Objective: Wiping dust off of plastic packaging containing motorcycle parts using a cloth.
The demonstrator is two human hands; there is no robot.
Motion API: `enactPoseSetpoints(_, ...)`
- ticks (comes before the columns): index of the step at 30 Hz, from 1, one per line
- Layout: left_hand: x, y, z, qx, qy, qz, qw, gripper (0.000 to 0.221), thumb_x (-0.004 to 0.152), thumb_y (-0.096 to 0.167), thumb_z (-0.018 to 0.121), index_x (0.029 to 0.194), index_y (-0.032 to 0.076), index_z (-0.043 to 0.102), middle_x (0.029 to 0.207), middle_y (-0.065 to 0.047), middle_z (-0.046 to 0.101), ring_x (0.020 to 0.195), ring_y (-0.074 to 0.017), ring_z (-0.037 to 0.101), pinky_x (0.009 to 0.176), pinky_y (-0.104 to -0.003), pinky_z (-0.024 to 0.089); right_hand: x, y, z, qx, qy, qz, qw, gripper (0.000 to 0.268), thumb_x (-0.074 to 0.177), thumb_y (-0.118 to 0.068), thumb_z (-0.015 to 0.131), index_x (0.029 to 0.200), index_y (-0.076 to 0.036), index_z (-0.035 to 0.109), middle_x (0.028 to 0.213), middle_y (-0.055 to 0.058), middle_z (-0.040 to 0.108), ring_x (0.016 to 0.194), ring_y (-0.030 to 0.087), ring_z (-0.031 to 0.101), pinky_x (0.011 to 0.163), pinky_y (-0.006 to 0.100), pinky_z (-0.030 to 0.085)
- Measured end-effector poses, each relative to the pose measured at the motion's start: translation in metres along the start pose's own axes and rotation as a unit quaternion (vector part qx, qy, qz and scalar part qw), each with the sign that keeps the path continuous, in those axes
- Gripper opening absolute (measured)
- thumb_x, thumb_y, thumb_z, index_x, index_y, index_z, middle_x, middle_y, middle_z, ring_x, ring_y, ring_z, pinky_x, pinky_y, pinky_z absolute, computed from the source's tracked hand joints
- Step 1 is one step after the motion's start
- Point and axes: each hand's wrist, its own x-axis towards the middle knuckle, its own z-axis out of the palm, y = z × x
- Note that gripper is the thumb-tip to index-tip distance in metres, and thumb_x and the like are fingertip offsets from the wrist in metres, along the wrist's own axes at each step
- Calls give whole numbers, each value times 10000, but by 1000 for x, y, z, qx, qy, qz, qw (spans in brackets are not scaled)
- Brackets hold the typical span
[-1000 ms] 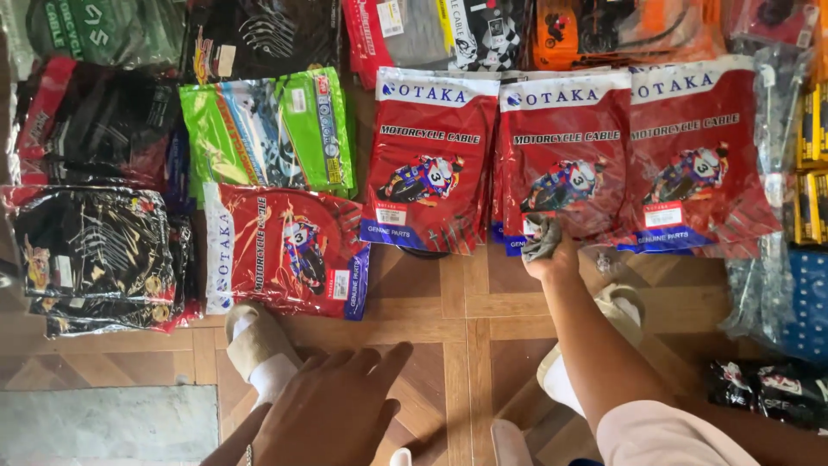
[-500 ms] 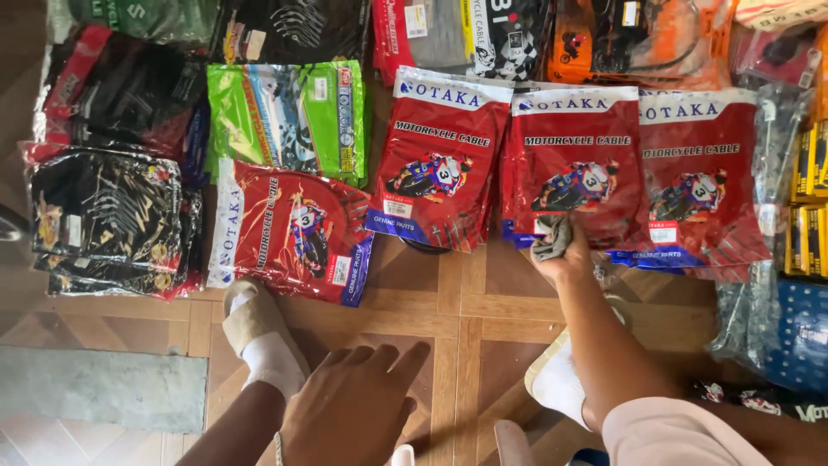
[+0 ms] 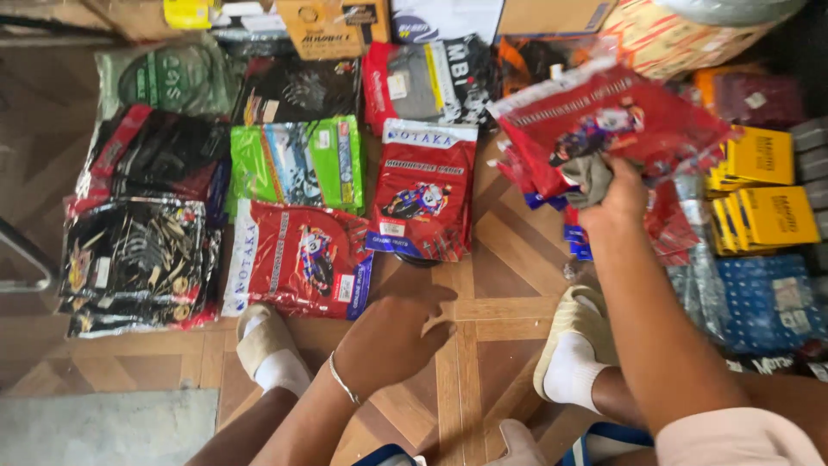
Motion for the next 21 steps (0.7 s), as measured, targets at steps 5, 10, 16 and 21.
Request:
enactPoseSetpoints(5,14,-4,-4,-212,22,-61,975,398,955,316,698,1252,50,695,995,-154,784,916,-285,724,777,-367,575,-104,-63,125,-22,-73,0,997,195,1002,-204,582,1097,-83,703,1066,81,769,959,257,748,861,417,613)
enactPoseSetpoints(10,21,10,-18,-679,150,95,712,605,893,375,784,1402,164,535,1402,-50,664,1305,-239,624,1064,-420,508,-248,-89,210,-64,-210,85,972,178,948,-223,619,1052,-94,683,1029,67,750,932,254,747,842,498,626)
enactPoseSetpoints(16,-22,16,-32,-774,160,111,603,600,926,205,774,1430,9,512,1385,-140,624,1303,-321,597,1144,-526,487,-303,-48,188,-159,-314,63,934,110,972,-107,710,1047,-43,660,921,68,683,811,190,669,731,370,556)
enactPoseSetpoints(21,-45,19,-49,-707,210,157,657,534,924,187,802,1346,-38,563,1248,-161,658,1158,-307,647,1055,-487,533,-321,-42,201,-134,-334,145,921,209,1016,-206,694,924,-22,661,800,82,684,702,205,687,656,373,568)
